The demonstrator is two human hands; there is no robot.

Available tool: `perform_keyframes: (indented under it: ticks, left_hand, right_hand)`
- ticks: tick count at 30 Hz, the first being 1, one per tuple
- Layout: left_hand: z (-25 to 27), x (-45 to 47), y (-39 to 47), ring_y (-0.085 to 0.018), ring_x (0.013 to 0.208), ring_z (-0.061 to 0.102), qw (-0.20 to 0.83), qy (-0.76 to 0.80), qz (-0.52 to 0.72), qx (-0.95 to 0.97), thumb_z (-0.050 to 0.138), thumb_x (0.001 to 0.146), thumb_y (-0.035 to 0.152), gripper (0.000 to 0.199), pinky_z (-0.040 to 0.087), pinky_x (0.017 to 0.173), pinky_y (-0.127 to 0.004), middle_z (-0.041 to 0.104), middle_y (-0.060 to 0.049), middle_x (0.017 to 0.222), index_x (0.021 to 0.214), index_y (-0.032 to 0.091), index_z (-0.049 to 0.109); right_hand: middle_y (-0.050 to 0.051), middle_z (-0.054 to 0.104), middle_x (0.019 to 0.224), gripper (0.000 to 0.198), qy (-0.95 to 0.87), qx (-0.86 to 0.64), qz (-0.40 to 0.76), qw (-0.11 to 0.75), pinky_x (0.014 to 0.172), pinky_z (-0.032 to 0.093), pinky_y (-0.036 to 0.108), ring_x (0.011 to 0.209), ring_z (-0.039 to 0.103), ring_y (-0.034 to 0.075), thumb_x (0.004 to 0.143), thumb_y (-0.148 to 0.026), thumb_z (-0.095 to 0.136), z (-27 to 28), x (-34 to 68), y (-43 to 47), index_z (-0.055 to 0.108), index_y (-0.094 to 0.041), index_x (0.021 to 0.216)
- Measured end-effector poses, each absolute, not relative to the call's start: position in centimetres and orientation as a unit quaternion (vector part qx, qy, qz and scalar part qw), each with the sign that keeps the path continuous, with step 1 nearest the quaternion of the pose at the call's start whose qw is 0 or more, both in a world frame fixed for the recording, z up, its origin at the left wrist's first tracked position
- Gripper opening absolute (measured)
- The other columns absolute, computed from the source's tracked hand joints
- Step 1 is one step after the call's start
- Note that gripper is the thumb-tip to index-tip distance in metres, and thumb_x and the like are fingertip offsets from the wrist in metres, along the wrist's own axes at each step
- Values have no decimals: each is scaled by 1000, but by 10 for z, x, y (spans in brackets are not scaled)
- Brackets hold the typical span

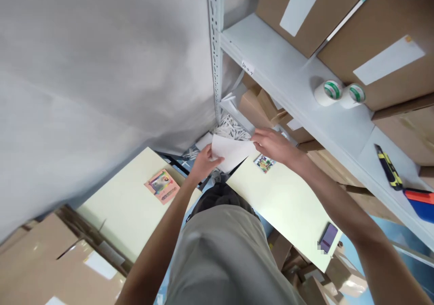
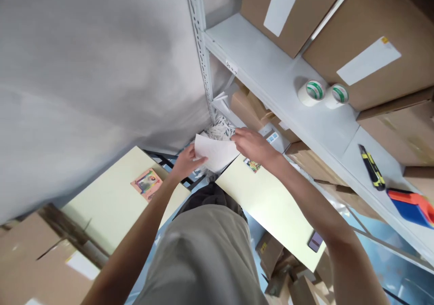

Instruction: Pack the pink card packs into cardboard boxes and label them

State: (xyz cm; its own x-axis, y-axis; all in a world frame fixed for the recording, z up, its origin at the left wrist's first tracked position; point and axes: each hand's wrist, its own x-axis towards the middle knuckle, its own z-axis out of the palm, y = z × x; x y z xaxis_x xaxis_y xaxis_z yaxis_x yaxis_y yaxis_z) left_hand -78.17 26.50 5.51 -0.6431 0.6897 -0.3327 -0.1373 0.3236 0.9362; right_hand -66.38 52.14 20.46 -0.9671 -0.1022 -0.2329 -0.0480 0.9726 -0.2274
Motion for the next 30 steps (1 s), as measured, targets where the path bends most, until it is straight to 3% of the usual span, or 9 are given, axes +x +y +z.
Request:
perform_keyframes:
  ticks: [5, 11, 17, 21, 26, 30]
  left_hand:
    - [108, -775, 259, -32, 107, 78, 339, 698, 602, 192, 90, 75, 60, 57, 63, 99, -46, 83, -12, 112, 109, 17, 73]
    - [182, -761, 260, -31, 108, 78, 282, 689, 601, 290, 86, 88, 51, 41, 63, 98, -43, 83, -10, 112, 112, 18, 80]
    - [244, -721, 280, -18, 76, 71, 234, 640, 580, 446, 83, 93, 31, 16, 60, 72, -30, 76, -3, 85, 86, 20, 76]
    - [274, -664, 301, -17, 74, 70, 220, 588, 594, 503, 85, 92, 25, 9, 58, 67, -29, 77, -3, 84, 93, 21, 77]
    - [291, -562, 343, -14, 74, 69, 248, 522, 564, 589, 79, 95, 16, 8, 56, 67, -26, 74, -1, 84, 94, 22, 73]
    - [253, -464, 382, -14, 77, 70, 307, 502, 535, 606, 71, 100, 17, 9, 59, 73, -27, 75, -3, 87, 93, 22, 71]
  right_hand:
    - [10, 70, 108, 18, 996, 6, -93, 9, 90, 51, 39, 103, 66, 27, 108, -17, 56, 240, -646, 532, 73, -19, 103]
    - [9, 72, 118, 20, 988, 30, -92, -117, 92, 57, 43, 109, 68, 28, 109, -19, 55, 299, -615, 533, 73, -24, 118]
    - [6, 74, 118, 23, 979, 60, -95, -170, 91, 61, 42, 107, 72, 25, 111, -21, 54, 352, -547, 535, 72, -27, 123]
    - [6, 75, 119, 22, 968, 99, -91, -210, 95, 62, 43, 108, 74, 25, 109, -21, 59, 375, -470, 541, 74, -29, 123]
    - [5, 75, 122, 21, 950, 181, -87, -239, 94, 64, 40, 108, 76, 24, 106, -20, 64, 374, -346, 560, 77, -33, 117]
    - [5, 75, 123, 17, 937, 250, -121, -214, 95, 64, 40, 111, 76, 26, 104, -21, 66, 328, -243, 586, 78, -31, 111]
